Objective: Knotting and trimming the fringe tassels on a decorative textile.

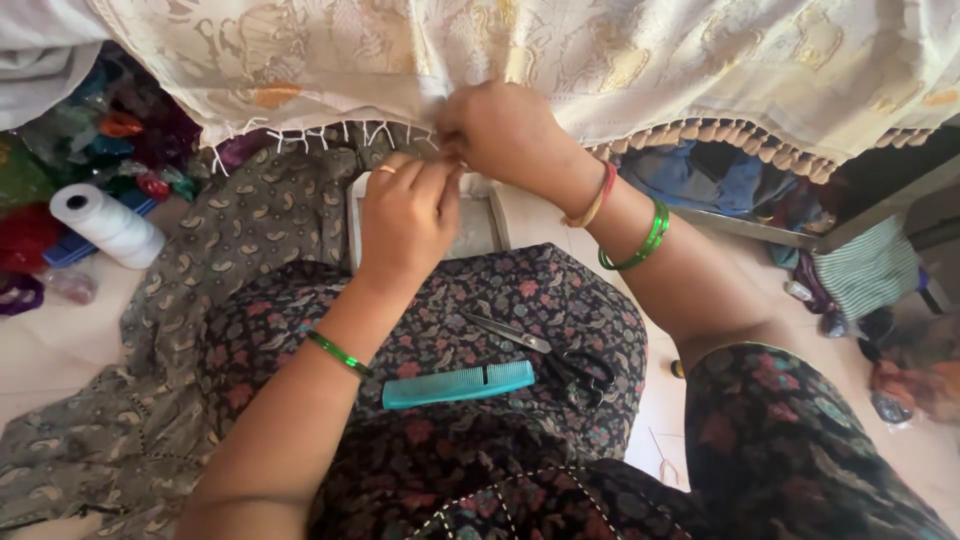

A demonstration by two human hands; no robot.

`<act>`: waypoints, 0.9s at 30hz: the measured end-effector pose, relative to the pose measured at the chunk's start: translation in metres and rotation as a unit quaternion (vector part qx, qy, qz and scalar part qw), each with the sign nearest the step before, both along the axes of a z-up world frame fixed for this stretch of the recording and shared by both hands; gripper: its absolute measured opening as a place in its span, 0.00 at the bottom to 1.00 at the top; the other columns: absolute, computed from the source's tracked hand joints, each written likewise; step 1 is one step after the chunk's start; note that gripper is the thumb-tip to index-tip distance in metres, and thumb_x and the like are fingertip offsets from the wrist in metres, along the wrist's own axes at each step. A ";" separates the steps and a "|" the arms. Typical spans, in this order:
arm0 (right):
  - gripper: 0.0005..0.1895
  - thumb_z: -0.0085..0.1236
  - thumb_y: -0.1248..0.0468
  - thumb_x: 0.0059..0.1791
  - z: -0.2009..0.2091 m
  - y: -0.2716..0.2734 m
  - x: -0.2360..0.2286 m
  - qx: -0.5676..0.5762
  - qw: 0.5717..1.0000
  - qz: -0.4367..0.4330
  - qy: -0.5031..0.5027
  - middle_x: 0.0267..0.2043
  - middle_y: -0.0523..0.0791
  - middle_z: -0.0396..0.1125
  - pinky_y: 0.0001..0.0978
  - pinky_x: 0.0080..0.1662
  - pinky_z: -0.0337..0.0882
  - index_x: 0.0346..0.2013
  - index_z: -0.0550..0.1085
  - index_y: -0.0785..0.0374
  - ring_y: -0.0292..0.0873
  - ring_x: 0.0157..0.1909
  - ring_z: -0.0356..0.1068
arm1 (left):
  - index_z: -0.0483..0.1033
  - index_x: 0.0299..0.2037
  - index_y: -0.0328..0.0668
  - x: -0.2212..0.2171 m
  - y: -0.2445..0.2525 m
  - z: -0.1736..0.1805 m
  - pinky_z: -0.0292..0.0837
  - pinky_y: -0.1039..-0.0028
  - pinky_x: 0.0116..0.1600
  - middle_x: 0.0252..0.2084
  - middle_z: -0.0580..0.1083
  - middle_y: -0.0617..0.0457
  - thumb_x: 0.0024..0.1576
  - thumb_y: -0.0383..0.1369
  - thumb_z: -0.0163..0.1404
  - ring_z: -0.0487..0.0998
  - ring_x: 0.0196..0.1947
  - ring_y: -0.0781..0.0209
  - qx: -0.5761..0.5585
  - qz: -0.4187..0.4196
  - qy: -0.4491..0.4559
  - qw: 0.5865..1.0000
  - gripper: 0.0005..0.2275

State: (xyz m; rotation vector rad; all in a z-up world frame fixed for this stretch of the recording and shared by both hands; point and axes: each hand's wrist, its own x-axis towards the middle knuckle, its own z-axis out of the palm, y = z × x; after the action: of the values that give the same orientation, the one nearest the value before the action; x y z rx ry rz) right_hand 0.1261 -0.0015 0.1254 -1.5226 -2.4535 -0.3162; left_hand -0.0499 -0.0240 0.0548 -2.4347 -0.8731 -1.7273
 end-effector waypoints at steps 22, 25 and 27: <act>0.14 0.62 0.71 0.48 -0.035 -0.084 0.005 -0.164 0.832 -0.036 0.528 0.33 0.39 0.75 0.23 0.26 0.71 0.47 0.72 0.64 0.30 0.26 0.72 | 0.79 0.41 0.35 0.016 0.019 -0.053 0.72 0.79 0.46 0.36 0.79 0.56 0.59 0.26 0.57 0.78 0.37 0.70 -0.524 -0.375 -0.286 0.710 0.04; 0.09 0.61 0.72 0.49 -0.054 -0.079 0.014 -0.141 0.812 -0.022 0.566 0.33 0.40 0.74 0.24 0.30 0.73 0.43 0.72 0.65 0.31 0.29 0.73 | 0.80 0.41 0.34 0.018 0.019 -0.057 0.72 0.80 0.46 0.36 0.79 0.56 0.59 0.26 0.57 0.78 0.37 0.71 -0.510 -0.376 -0.288 0.718 0.04; 0.04 0.63 0.71 0.52 -0.059 -0.076 0.021 -0.092 0.841 -0.019 0.534 0.34 0.43 0.75 0.25 0.33 0.73 0.40 0.77 0.67 0.33 0.30 0.72 | 0.80 0.41 0.33 0.015 0.023 -0.059 0.71 0.80 0.46 0.35 0.78 0.56 0.60 0.26 0.57 0.77 0.36 0.71 -0.499 -0.372 -0.284 0.729 0.04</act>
State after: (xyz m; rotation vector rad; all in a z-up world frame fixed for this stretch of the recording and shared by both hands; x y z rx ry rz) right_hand 0.1476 -0.0776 0.0669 -1.2650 -1.5542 0.6338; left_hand -0.0351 -0.0015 -0.0046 -3.2351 -1.1988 -3.0397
